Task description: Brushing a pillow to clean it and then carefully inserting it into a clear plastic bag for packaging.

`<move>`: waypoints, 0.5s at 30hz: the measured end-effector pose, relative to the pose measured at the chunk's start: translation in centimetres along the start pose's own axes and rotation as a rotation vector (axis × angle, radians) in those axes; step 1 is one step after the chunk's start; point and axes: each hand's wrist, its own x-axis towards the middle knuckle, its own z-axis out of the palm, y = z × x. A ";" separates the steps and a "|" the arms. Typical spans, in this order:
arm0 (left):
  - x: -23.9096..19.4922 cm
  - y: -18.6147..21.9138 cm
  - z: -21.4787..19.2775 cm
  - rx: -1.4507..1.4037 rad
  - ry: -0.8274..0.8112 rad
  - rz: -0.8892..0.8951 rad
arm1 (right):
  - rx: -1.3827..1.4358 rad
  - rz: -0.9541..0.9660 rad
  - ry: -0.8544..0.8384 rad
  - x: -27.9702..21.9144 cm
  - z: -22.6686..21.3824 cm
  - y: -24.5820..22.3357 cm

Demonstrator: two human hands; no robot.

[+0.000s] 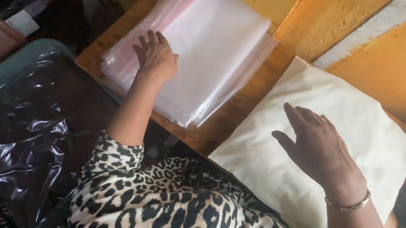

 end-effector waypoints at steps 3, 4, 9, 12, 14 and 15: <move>1.6 -0.6 2.6 0.044 0.179 0.026 | -0.006 -0.008 0.010 1.4 -0.7 -1.1; 1.9 -0.8 2.7 0.042 0.181 0.028 | -0.007 -0.006 0.011 1.7 -0.8 -1.4; 2.9 -2.0 3.9 -0.077 0.565 0.174 | 0.025 0.205 -0.211 3.3 -2.7 -4.8; 2.3 -1.8 3.2 -0.114 0.651 0.210 | 0.036 0.209 -0.225 3.7 -1.1 -4.1; 0.5 -1.2 1.5 -0.129 0.686 0.222 | 0.067 0.211 -0.221 4.0 -0.2 -3.7; -0.4 -0.8 0.6 -0.148 0.725 0.229 | 0.094 0.208 -0.214 4.1 0.2 -3.5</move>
